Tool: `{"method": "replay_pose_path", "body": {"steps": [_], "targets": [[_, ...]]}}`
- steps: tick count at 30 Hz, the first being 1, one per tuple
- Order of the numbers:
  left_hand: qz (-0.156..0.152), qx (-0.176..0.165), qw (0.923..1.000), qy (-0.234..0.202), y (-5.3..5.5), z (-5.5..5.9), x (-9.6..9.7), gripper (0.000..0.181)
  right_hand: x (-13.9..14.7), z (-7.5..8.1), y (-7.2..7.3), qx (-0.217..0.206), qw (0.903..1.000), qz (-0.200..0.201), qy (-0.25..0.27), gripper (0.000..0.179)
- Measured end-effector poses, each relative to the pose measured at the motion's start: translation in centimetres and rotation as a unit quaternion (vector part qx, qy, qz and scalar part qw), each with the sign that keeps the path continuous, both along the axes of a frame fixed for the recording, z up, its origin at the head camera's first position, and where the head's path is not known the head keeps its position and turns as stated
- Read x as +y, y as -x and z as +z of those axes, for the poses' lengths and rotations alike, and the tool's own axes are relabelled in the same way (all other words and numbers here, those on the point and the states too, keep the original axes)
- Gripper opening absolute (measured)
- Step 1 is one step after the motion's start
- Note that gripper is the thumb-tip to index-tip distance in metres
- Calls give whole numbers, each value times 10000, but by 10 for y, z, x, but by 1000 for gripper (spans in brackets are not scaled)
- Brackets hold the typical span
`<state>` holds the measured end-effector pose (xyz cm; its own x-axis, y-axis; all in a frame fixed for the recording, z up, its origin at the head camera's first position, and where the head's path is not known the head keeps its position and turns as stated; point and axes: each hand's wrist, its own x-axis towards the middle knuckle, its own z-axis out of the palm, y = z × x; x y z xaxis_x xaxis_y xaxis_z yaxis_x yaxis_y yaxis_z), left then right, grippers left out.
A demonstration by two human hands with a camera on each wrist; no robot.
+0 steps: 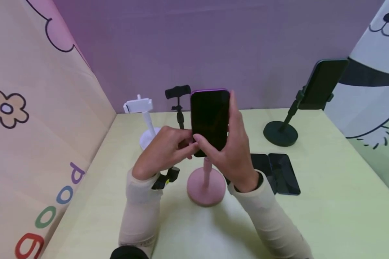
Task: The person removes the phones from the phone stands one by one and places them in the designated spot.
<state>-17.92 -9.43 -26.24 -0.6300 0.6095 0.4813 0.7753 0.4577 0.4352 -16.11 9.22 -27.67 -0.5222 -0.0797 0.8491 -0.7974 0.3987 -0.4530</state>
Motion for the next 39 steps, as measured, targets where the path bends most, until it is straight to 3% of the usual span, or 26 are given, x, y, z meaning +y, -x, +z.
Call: {"method": "replay_pose_path", "body": {"steps": [5, 14, 23, 27, 39], "targets": [[-38, -39, 10000, -40, 0, -1, 3, 13, 1, -2, -1, 51, 9997, -235, -104, 99], [-205, -219, 9994, -155, -2, -6, 15, 9, 3, -2, -3, 28, 9976, -670, 157, 105], [-338, -449, 9982, -186, 1, -7, 15, 9, 7, -4, -2, -9, 9970, -717, 286, 108], [-463, -463, 9976, -215, 3, -4, 8, 17, 7, -1, 0, 94, 9970, -730, 248, 114], [-540, -235, 9983, 53, 9, -6, 7, 11, 3, -1, -1, 16, 9945, -1045, 43, 120]]}}
